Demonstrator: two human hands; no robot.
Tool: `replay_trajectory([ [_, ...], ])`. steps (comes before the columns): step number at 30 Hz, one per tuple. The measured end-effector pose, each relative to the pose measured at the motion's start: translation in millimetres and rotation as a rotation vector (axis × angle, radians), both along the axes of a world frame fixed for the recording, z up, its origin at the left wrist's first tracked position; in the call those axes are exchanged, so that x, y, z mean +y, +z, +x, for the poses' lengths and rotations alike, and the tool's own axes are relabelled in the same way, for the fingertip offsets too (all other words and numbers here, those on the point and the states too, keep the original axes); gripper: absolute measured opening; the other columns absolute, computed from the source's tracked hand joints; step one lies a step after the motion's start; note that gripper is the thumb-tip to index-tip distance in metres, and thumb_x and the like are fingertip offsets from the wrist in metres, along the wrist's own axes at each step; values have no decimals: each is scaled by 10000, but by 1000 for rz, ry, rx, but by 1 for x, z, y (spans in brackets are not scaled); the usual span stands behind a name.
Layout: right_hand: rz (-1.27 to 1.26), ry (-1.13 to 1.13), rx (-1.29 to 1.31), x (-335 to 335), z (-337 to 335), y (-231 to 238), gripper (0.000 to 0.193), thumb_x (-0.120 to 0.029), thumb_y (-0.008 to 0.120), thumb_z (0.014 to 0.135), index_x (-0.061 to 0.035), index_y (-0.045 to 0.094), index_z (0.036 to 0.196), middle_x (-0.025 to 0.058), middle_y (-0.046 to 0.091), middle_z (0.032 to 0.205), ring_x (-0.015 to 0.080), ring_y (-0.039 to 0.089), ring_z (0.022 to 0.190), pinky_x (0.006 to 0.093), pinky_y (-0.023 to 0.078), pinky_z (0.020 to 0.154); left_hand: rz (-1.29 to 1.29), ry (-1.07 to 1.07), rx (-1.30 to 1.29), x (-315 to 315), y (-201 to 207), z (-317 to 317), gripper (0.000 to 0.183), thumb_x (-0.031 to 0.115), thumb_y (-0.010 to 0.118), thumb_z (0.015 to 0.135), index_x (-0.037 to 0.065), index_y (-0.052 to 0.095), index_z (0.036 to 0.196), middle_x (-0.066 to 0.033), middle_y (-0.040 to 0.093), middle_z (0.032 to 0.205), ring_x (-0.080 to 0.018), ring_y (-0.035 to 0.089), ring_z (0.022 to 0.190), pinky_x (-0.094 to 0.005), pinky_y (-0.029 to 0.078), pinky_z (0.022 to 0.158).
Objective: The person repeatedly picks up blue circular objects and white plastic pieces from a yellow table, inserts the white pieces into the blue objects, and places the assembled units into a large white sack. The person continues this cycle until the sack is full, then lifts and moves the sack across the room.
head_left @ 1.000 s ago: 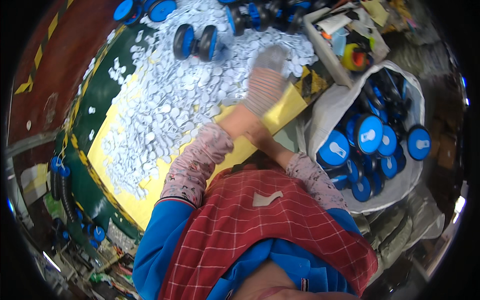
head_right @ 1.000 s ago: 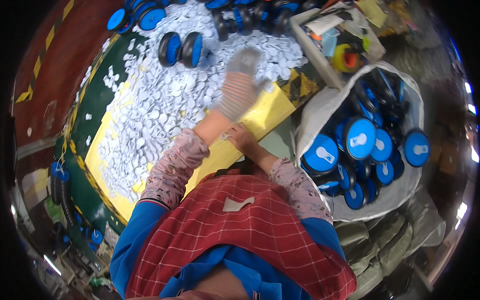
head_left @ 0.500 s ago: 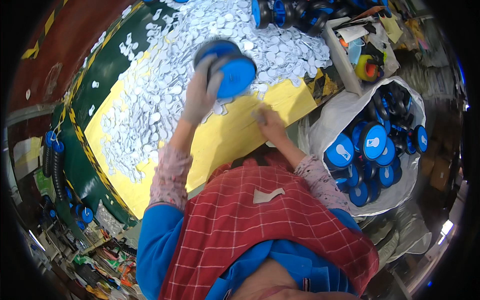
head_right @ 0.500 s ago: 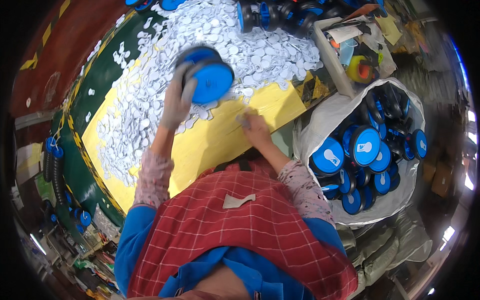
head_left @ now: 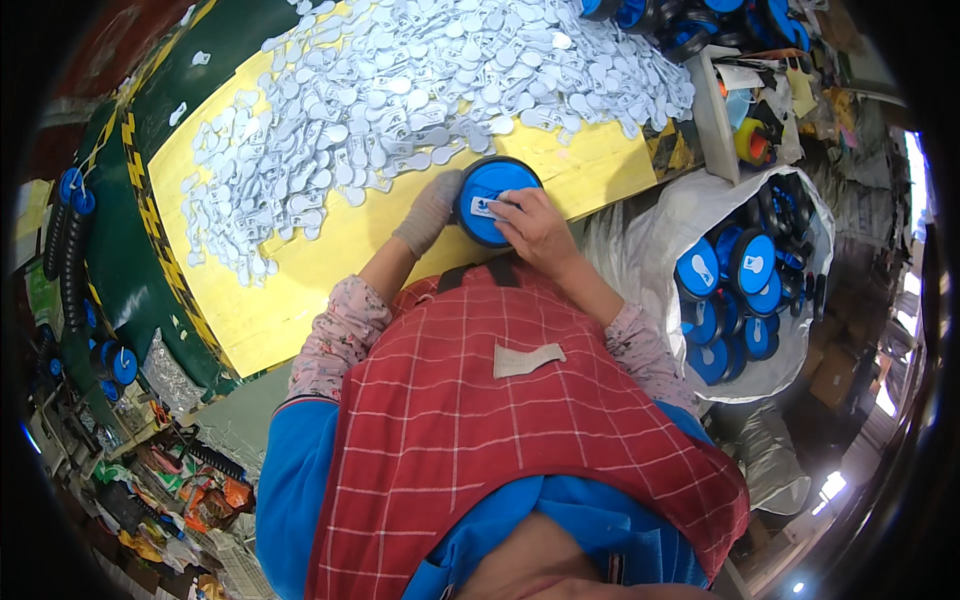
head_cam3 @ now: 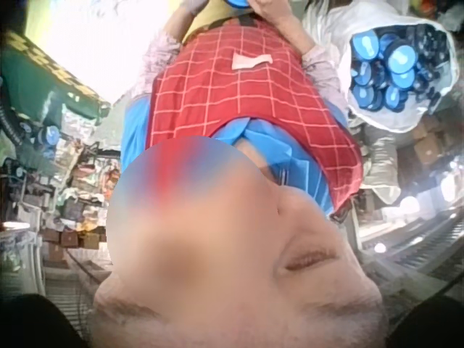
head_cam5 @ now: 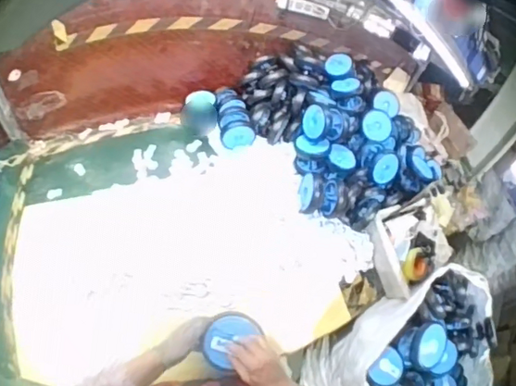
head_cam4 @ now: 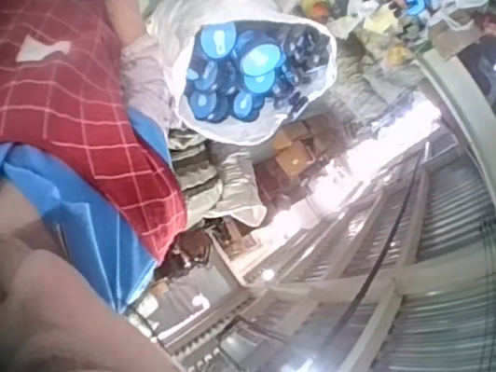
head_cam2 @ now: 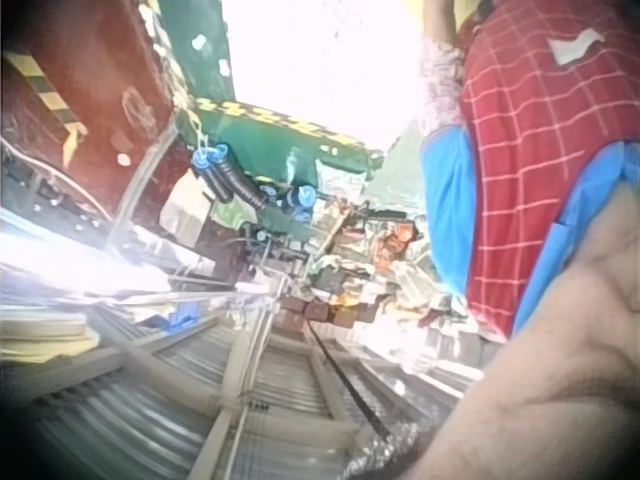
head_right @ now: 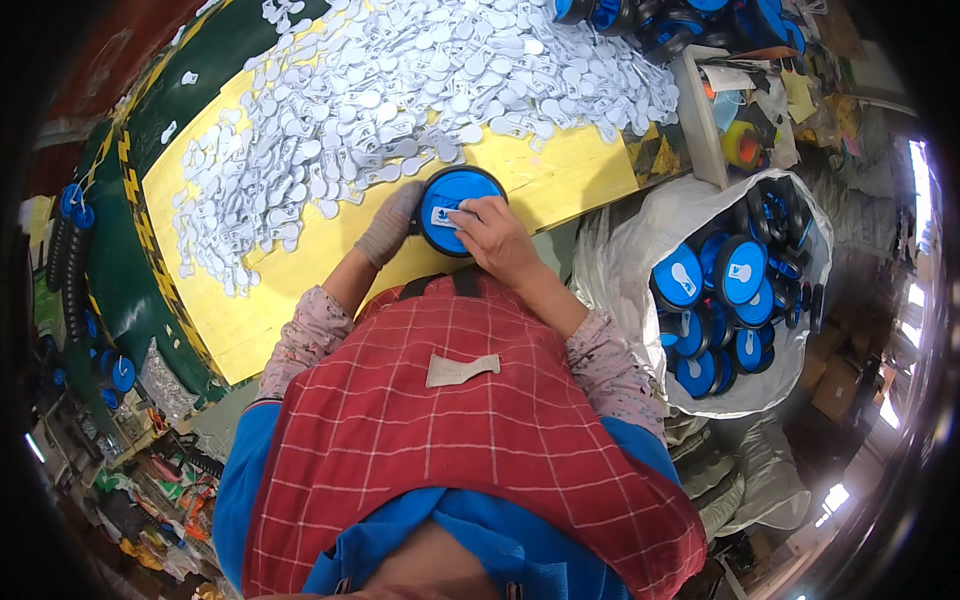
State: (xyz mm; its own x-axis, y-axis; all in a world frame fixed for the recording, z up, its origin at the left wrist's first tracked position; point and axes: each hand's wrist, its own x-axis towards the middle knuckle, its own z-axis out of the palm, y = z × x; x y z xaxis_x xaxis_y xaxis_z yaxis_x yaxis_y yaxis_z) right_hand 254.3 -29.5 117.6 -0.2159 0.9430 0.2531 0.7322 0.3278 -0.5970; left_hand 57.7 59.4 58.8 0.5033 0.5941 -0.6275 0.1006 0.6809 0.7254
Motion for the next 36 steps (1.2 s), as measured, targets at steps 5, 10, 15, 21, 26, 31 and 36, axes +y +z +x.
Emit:
replay_trajectory([
  [5, 12, -168, 52, 10, -20, -3, 291, -91, 742, 780, -66, 672, 1062, 100, 617, 975, 302, 573, 950, 383, 495, 831, 88, -20, -34, -23, 3, 1, 551, 428, 561, 979, 70, 453, 1383, -74, 587, 1176, -159, 595, 1007, -296, 527, 820],
  [10, -21, -16, 30, 5, -13, -6, 282, -116, 747, 777, -69, 665, 1043, 102, 608, 962, 301, 571, 942, 391, 490, 831, -2, 48, -135, -26, 4, 0, 555, 367, 562, 980, 69, 410, 1423, -105, 553, 1271, -185, 572, 1100, -321, 517, 889],
  [15, 32, -84, 82, 3, -15, -7, 294, -120, 741, 783, -78, 669, 1065, 106, 607, 989, 312, 567, 945, 401, 489, 830, -120, 222, -431, -32, 2, 7, 511, 315, 556, 983, 33, 436, 1392, -110, 563, 1262, -181, 549, 1150, -328, 473, 970],
  [21, 48, -240, -162, 17, -20, 2, 509, -227, 818, 707, -99, 642, 1167, 146, 580, 1161, 346, 577, 1043, 440, 480, 895, 66, 51, -39, -32, 16, 6, 480, 306, 592, 966, 14, 479, 1330, -119, 600, 1208, -161, 578, 1063, -302, 485, 917],
  [26, -593, -239, 27, 49, 8, -19, 877, -366, 881, 578, -159, 510, 1345, 172, 554, 1201, 380, 574, 1113, 445, 488, 949, 286, 44, 93, -34, 0, 11, 485, 327, 610, 958, 1, 499, 1300, -125, 628, 1141, -158, 595, 997, -281, 501, 857],
  [31, -745, -102, 296, 78, 33, -34, 506, -308, 816, 711, -112, 669, 1153, 143, 672, 1037, 295, 648, 918, 374, 525, 852, 147, 43, -3, -31, 12, 6, 472, 240, 653, 929, -18, 493, 1290, -150, 628, 1167, -203, 602, 1042, -321, 493, 913],
  [36, -508, -128, 341, 123, 54, -51, 192, -166, 684, 852, -68, 725, 1012, 106, 716, 959, 243, 659, 854, 343, 523, 802, 643, -141, 116, -58, 27, -5, 412, 161, 729, 836, 88, 568, 1207, -135, 639, 1147, -292, 608, 1091, -379, 466, 982],
])
